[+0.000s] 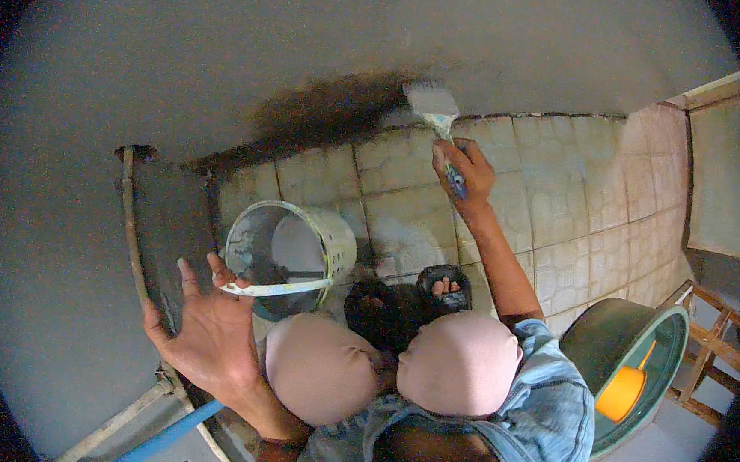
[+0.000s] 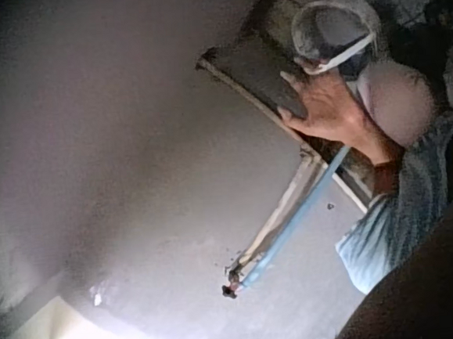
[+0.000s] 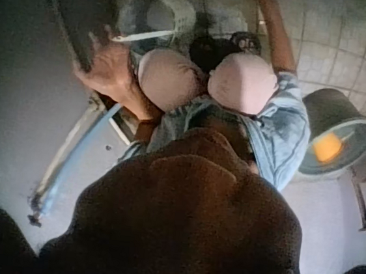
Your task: The person paints a wall using a paintbrush and a bucket of paint. They repeatedly dip the brush into the bucket and apply paint to the wall surface, covering a dark patch near the floor.
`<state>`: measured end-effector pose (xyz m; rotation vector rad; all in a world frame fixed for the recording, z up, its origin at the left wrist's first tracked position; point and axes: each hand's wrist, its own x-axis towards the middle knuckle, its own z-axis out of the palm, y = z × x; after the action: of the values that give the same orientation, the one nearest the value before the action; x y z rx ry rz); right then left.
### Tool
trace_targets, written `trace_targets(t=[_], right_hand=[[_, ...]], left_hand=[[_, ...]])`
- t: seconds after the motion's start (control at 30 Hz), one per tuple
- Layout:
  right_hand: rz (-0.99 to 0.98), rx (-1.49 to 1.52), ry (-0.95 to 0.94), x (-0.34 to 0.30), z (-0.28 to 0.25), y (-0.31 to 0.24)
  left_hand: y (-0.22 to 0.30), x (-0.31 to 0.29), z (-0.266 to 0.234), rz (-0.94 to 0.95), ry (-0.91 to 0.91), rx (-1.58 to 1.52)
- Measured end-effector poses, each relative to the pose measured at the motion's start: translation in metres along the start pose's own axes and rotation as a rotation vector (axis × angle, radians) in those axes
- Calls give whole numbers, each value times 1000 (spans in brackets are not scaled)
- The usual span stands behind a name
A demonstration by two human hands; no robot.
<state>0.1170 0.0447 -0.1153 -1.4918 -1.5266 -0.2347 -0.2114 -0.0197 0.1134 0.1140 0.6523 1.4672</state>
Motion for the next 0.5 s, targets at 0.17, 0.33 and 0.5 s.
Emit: trace_targets(t=[0.17,0.33,0.5], right_hand=[[43,19,-187,-27,20,-8],[16,2,-210,-9,46,3],[-7,46,-10,12,3,-32]], left_hand=[[-3,2,2,-11,-19,-13],[-2,2,0,-4,-14,-13],[-3,-1,1,13,-6,-9]])
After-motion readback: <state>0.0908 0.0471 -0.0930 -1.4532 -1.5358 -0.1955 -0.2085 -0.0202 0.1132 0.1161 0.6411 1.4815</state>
